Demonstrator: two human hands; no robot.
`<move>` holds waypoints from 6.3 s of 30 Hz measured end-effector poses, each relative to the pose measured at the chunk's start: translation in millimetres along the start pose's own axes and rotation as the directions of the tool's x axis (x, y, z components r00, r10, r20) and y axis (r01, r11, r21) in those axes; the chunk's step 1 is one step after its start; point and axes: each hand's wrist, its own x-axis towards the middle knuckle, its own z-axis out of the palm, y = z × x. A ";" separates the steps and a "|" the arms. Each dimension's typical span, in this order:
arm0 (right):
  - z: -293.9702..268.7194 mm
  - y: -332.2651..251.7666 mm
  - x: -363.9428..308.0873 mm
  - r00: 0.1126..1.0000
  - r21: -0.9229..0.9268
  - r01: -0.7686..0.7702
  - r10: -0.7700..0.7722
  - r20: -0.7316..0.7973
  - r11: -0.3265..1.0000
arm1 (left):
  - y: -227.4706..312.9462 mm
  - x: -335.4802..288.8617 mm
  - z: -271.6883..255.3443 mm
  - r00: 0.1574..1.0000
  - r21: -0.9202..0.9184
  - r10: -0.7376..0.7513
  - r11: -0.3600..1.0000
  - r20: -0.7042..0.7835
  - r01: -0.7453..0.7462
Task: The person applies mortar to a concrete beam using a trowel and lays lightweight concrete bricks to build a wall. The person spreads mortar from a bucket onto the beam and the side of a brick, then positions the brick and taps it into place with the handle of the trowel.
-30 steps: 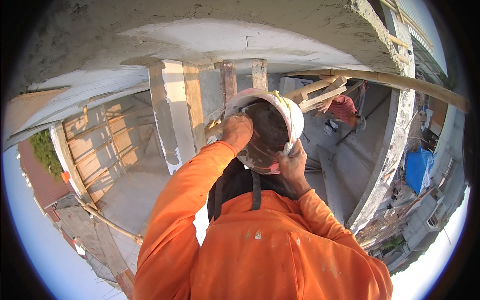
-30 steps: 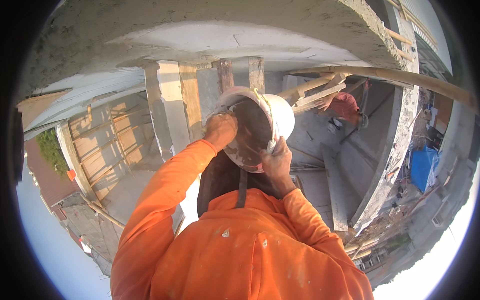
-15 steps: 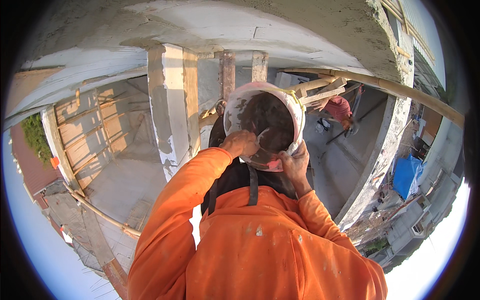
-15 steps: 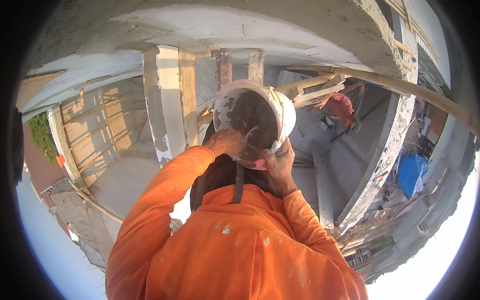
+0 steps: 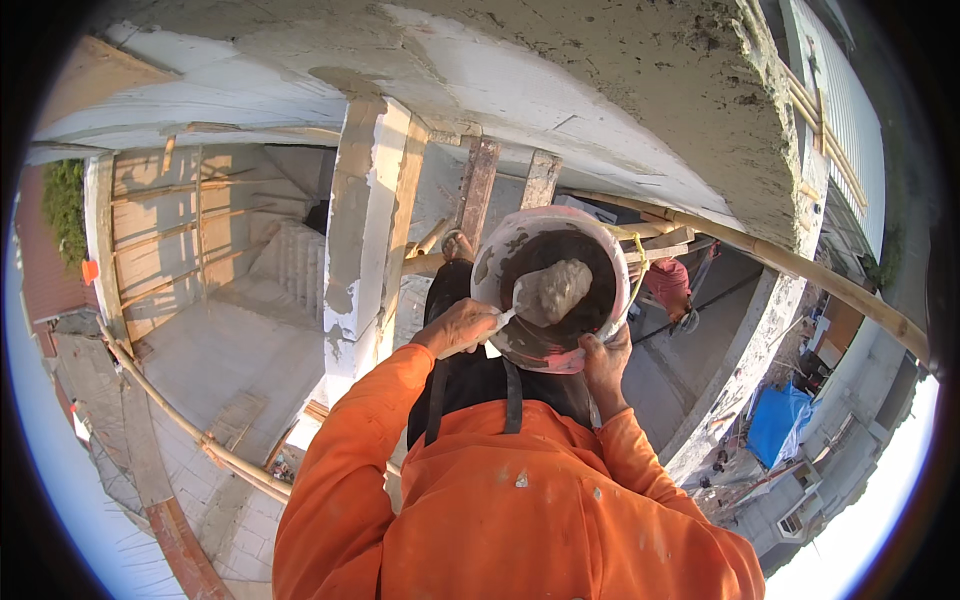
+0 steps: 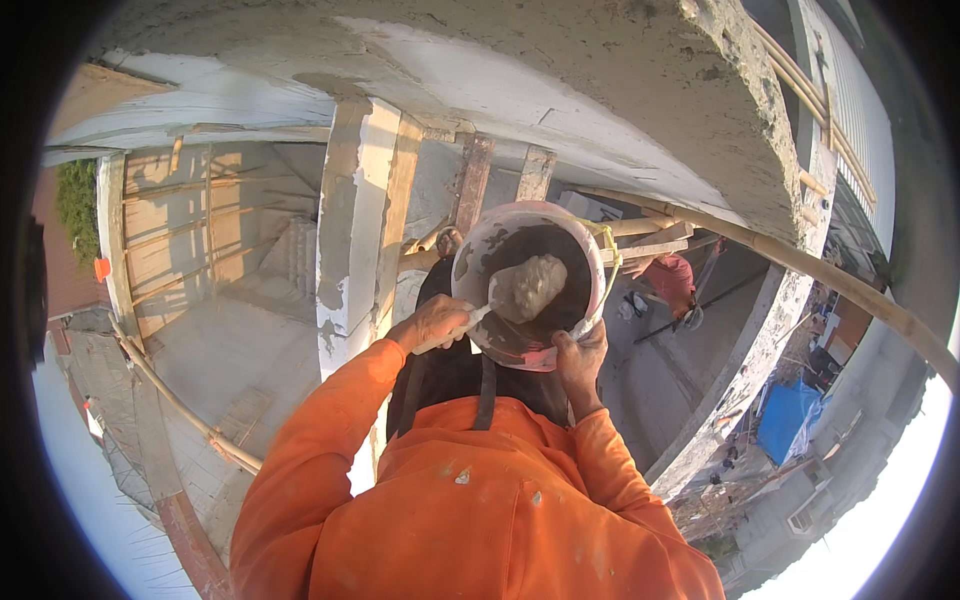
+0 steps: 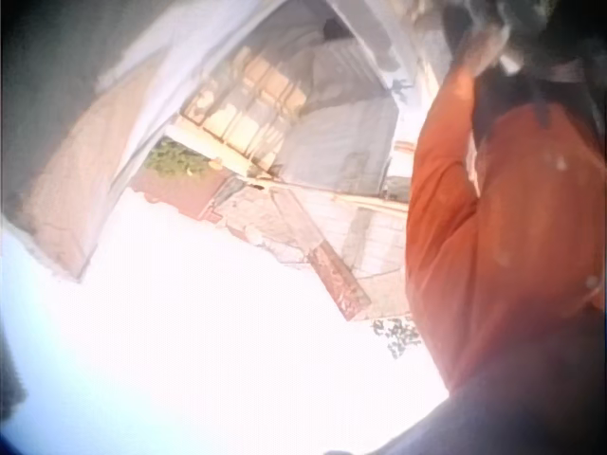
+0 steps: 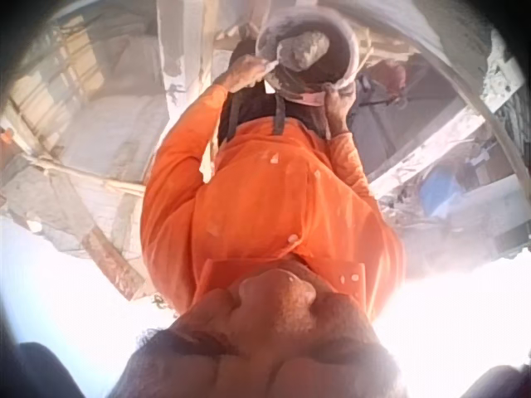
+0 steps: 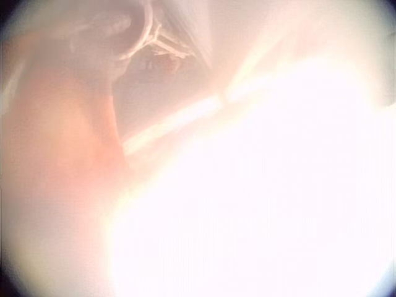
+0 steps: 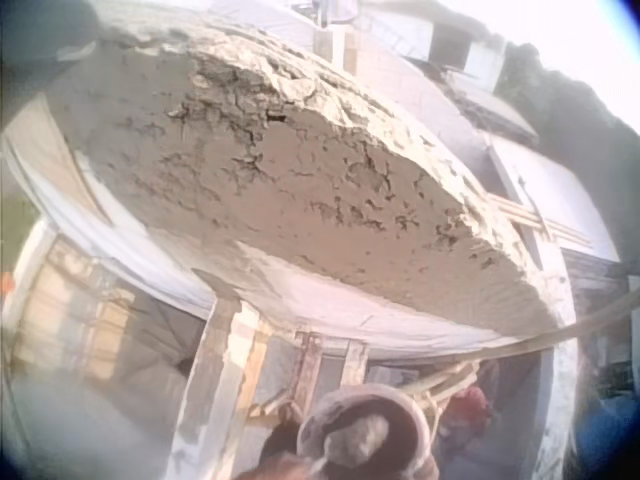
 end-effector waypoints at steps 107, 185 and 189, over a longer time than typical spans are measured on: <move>66.6 -73.3 6.3 0.972 -0.052 0.054 -0.041 0.233 0.997 | -167.5 -28.2 -118.1 0.125 -0.276 -0.360 0.859 -0.925 0.431; 92.5 -92.5 12.8 0.939 -0.145 0.117 -0.062 0.339 0.982 | -231.4 -78.5 -98.8 0.128 -0.340 -0.461 0.790 -0.878 0.510; 85.2 -89.3 14.6 0.940 -0.159 0.120 -0.061 0.334 0.980 | -231.9 -78.1 -69.6 0.064 -0.336 -0.426 0.789 -0.902 0.514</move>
